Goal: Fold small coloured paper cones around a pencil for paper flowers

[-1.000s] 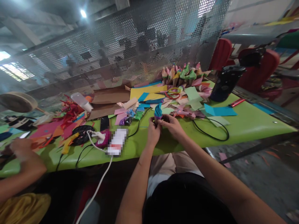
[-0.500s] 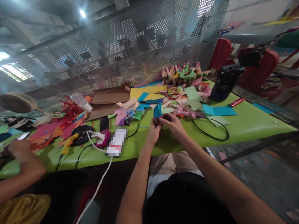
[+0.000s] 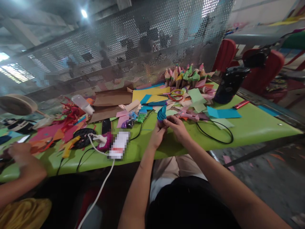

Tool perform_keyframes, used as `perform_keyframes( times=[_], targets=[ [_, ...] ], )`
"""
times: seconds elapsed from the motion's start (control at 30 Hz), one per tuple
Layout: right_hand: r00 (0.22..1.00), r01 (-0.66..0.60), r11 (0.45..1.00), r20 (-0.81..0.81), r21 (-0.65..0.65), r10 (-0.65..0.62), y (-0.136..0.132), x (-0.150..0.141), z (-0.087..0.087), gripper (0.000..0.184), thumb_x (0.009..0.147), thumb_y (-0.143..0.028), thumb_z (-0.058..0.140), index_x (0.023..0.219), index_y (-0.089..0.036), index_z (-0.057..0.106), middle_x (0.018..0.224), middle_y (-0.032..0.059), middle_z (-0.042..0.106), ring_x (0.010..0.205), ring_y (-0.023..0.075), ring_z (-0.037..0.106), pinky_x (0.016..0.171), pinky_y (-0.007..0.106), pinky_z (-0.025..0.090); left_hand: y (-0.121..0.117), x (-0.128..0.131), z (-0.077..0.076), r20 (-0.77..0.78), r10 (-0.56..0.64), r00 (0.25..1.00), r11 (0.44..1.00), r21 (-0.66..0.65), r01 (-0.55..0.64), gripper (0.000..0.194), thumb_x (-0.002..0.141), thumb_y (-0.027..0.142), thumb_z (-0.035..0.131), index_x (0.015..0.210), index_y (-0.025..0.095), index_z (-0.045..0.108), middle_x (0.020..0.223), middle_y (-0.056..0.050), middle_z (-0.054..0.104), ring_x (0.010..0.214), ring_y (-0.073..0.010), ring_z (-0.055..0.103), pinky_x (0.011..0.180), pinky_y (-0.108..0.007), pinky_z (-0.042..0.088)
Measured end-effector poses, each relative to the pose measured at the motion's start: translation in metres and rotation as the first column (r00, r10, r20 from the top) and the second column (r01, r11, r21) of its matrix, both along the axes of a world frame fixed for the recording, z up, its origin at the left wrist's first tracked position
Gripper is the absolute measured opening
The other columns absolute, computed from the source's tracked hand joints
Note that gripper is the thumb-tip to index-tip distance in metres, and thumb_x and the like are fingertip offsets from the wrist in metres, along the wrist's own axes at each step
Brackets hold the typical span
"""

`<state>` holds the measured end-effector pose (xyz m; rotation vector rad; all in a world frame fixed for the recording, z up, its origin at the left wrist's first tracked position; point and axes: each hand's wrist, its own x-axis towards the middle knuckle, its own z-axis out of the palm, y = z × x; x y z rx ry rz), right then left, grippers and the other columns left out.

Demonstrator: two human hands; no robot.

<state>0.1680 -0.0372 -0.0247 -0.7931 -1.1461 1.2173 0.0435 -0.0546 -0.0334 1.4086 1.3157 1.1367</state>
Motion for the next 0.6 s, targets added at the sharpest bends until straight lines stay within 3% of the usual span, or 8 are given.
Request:
perform_keyframes(
  times=[0.17,0.33,0.43,0.6],
  targets=[
    [1.0,0.016,1.0,-0.004,0.007,-0.016,0.0,0.0,-0.001,0.037,0.069,-0.057,0.082,0.074,-0.023,0.069,0.073,-0.0004,0.064,0.074,0.0179,0.054,0.07,0.03,0.045,-0.002,0.001,0.005,0.199,-0.044,0.979,0.996,-0.072,0.06,0.037,0.086,0.039,0.07,0.117,0.02,0.062,0.074,0.002,0.064,0.075,-0.0157,0.062,0.069,-0.026,0.05],
    [0.998,-0.053,0.999,-0.04,-0.004,0.053,0.0,0.0,0.0,0.04,0.069,-0.059,0.082,0.087,-0.023,0.076,0.086,0.0026,0.074,0.086,0.0217,0.064,0.079,0.033,0.049,-0.007,0.004,0.016,0.412,-0.048,0.91,0.979,-0.162,0.125,0.041,0.076,0.044,0.08,0.1,0.021,0.057,0.058,0.011,0.04,0.046,-0.0066,0.035,0.047,-0.022,0.026],
    [0.995,-0.075,0.997,-0.062,-0.019,0.074,0.0,0.001,0.0,0.039,0.068,-0.055,0.085,0.088,-0.023,0.077,0.089,0.0032,0.076,0.087,0.0221,0.065,0.082,0.034,0.05,-0.008,0.004,0.017,0.408,-0.047,0.912,0.98,-0.158,0.122,0.04,0.077,0.046,0.078,0.093,0.023,0.049,0.061,0.011,0.039,0.047,-0.0061,0.033,0.046,-0.021,0.023],
    [0.997,-0.017,1.0,-0.069,-0.005,0.016,0.002,0.002,-0.001,0.037,0.067,-0.053,0.087,0.086,-0.023,0.075,0.086,0.0028,0.076,0.085,0.0214,0.066,0.081,0.034,0.051,-0.005,0.002,0.01,0.243,-0.018,0.97,1.0,-0.011,0.021,0.037,0.085,0.046,0.074,0.092,0.024,0.045,0.07,0.008,0.047,0.055,-0.0086,0.044,0.053,-0.023,0.036]
  ],
)
